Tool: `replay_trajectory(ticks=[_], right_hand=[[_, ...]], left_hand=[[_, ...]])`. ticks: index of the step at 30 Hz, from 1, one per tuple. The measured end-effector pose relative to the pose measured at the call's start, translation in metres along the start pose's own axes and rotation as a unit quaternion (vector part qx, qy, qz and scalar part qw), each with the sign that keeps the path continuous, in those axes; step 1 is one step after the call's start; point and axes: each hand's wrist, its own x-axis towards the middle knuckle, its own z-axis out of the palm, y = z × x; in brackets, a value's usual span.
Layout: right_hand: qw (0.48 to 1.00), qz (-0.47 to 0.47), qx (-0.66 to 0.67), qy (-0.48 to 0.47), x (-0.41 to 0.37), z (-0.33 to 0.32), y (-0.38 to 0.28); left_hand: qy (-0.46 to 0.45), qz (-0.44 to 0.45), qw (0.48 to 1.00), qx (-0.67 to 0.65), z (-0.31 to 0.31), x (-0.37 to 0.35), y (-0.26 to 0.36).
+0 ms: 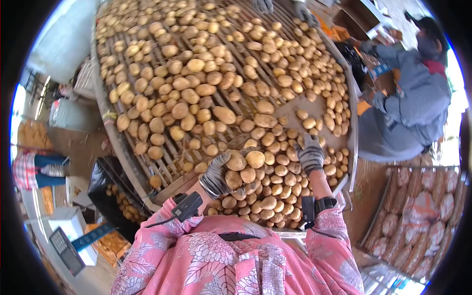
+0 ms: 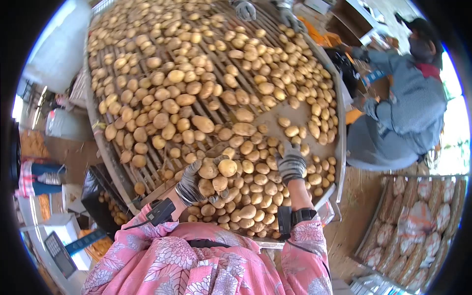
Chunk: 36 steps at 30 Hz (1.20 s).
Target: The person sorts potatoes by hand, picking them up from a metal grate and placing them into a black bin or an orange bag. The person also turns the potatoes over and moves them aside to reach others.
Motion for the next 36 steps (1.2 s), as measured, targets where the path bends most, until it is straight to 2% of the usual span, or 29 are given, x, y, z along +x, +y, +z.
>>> replay_trajectory(ticks=[1,2,4,5,6,7,8,9,10,13,14,15,16,17,18,19,20,22,24,25,26,28,31,34,36], right_hand=[[1.0,-0.007,-0.013,0.022,0.002,0.013,0.004],[0.999,-0.017,-0.023,0.043,0.006,0.023,0.012],[1.0,-0.003,-0.005,0.024,0.012,0.023,0.017],[0.999,-0.019,0.029,0.025,0.019,0.034,0.032],[0.995,-0.052,0.07,0.042,0.022,0.038,0.037],[0.995,-0.032,0.087,0.042,0.022,0.039,0.038],[0.993,-0.025,0.114,0.004,0.025,0.037,0.038],[0.996,-0.017,0.083,0.026,0.028,0.044,0.043],[0.994,-0.023,0.102,0.026,0.029,0.049,0.052],[0.997,-0.023,0.068,0.027,0.024,0.047,0.048],[0.998,-0.009,0.046,0.035,0.027,0.051,0.05],[0.998,-0.014,0.046,0.036,0.025,0.049,0.046],[0.998,-0.002,0.047,0.03,0.021,0.044,0.039],[0.999,0.01,0.047,0.024,0.019,0.041,0.035],[0.999,0.008,0.046,0.024,0.019,0.041,0.035],[0.999,0.011,0.044,0.02,0.02,0.042,0.036],[0.999,0.013,0.042,0.015,0.021,0.043,0.038],[1.0,0.015,0.019,0.008,0.024,0.046,0.042],[0.999,0.02,0.031,-0.017,0.02,0.039,0.035],[0.999,0.022,0.03,-0.017,0.02,0.039,0.036],[1.0,0.016,0.02,-0.005,0.02,0.04,0.037],[1.0,0.012,0.01,0.006,0.019,0.04,0.033],[1.0,0.022,-0.015,0.011,0.017,0.04,0.033],[0.999,0.037,-0.038,-0.001,0.017,0.038,0.031],[0.998,0.038,-0.04,0.003,0.02,0.043,0.037]], left_hand=[[-0.01,-0.011,1.0,-0.014,0.006,-0.01,0.007],[0.012,0.015,1.0,-0.01,0.011,-0.017,0.01],[0.04,0.065,0.997,-0.017,0.004,-0.04,0.015],[0.01,0.045,0.999,-0.023,-0.005,-0.058,0.022],[-0.022,0.087,0.996,0.0,-0.006,-0.07,0.027],[-0.031,0.106,0.994,0.0,-0.011,-0.089,0.031],[-0.041,0.126,0.991,0.003,-0.015,-0.11,0.036],[0.076,0.204,0.975,0.035,0.009,-0.13,0.037],[0.087,0.226,0.969,0.041,0.005,-0.154,0.037],[0.194,0.367,0.909,0.028,-0.019,-0.224,0.033],[0.194,0.425,0.884,0.01,-0.052,-0.252,0.028],[0.296,0.438,0.849,-0.03,-0.012,-0.264,0.028],[0.304,0.474,0.826,-0.022,-0.03,-0.29,0.031],[0.229,0.45,0.863,0.028,-0.036,-0.317,0.038],[0.216,0.429,0.877,0.024,-0.032,-0.337,0.041],[0.355,0.494,0.794,0.022,-0.028,-0.345,0.046],[0.475,0.5,0.724,-0.004,-0.042,-0.364,0.055],[0.503,0.538,0.676,-0.031,-0.055,-0.392,0.072],[0.546,0.517,0.658,-0.038,-0.09,-0.433,0.088],[0.525,0.501,0.682,-0.098,-0.119,-0.463,0.097],[0.545,0.54,0.637,-0.072,-0.115,-0.464,0.1],[0.542,0.577,0.611,-0.023,-0.107,-0.463,0.099],[0.543,0.602,0.584,-0.018,-0.1,-0.468,0.098],[0.53,0.617,0.579,-0.042,-0.111,-0.492,0.101],[0.53,0.608,0.589,-0.035,-0.097,-0.483,0.1]])
